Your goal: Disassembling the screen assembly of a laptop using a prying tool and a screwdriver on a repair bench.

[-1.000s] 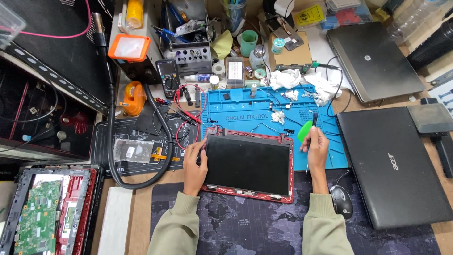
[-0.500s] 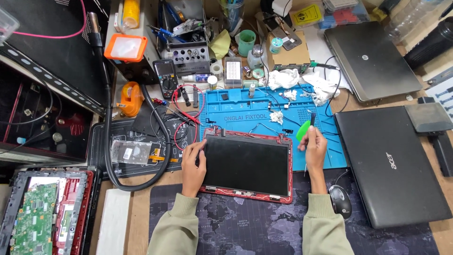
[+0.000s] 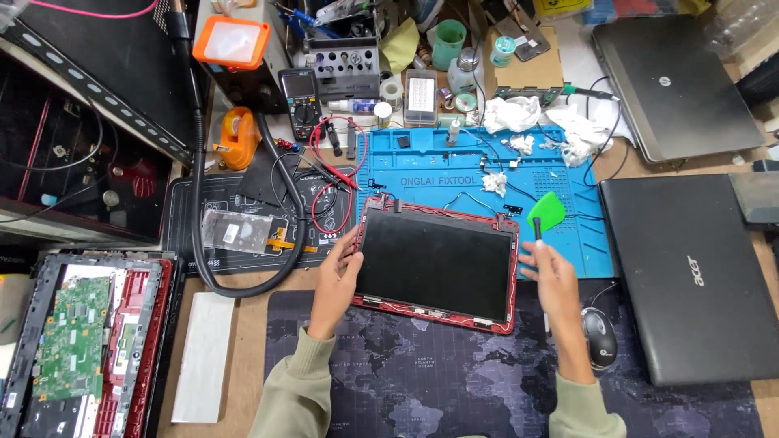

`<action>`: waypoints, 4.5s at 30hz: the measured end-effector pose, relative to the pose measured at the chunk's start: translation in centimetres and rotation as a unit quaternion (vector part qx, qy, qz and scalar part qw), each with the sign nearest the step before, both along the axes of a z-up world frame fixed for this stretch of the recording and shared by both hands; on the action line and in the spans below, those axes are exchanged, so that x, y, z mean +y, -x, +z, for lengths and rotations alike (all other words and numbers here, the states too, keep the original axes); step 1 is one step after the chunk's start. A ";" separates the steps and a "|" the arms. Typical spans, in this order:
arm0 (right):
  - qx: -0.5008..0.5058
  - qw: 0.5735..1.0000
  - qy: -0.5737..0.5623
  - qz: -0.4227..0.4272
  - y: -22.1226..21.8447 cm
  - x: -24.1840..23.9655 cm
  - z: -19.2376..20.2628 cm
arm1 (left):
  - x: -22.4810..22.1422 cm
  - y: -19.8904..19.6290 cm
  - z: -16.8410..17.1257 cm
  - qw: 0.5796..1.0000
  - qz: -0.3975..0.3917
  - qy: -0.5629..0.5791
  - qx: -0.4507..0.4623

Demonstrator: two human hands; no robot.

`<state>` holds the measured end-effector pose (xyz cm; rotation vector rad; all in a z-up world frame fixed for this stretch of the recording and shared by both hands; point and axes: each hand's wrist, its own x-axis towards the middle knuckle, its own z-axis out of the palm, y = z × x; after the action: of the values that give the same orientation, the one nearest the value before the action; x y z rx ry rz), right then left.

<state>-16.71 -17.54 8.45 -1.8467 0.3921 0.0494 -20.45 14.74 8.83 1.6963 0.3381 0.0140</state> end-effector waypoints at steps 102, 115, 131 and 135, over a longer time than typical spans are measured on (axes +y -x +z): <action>-0.498 0.863 0.065 -0.060 -2.4 2.3 4.3 | 0.6 8.4 -6.8 0.973 -0.065 -0.187 -0.117; -0.481 0.873 0.061 -0.043 -5.3 2.3 4.7 | 0.6 8.4 -6.8 0.968 -0.063 -0.214 -0.113; -0.455 0.883 0.098 0.058 -12.0 4.2 2.3 | 0.7 8.3 -7.1 0.971 -0.042 -0.227 -0.061; -0.451 0.883 0.115 0.058 -12.2 4.0 1.8 | 0.6 8.2 -6.8 0.969 -0.042 -0.230 -0.077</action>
<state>-4.50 -13.56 10.25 -1.9004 -0.3840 -0.7828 -28.67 15.31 1.98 2.1533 0.1516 0.1724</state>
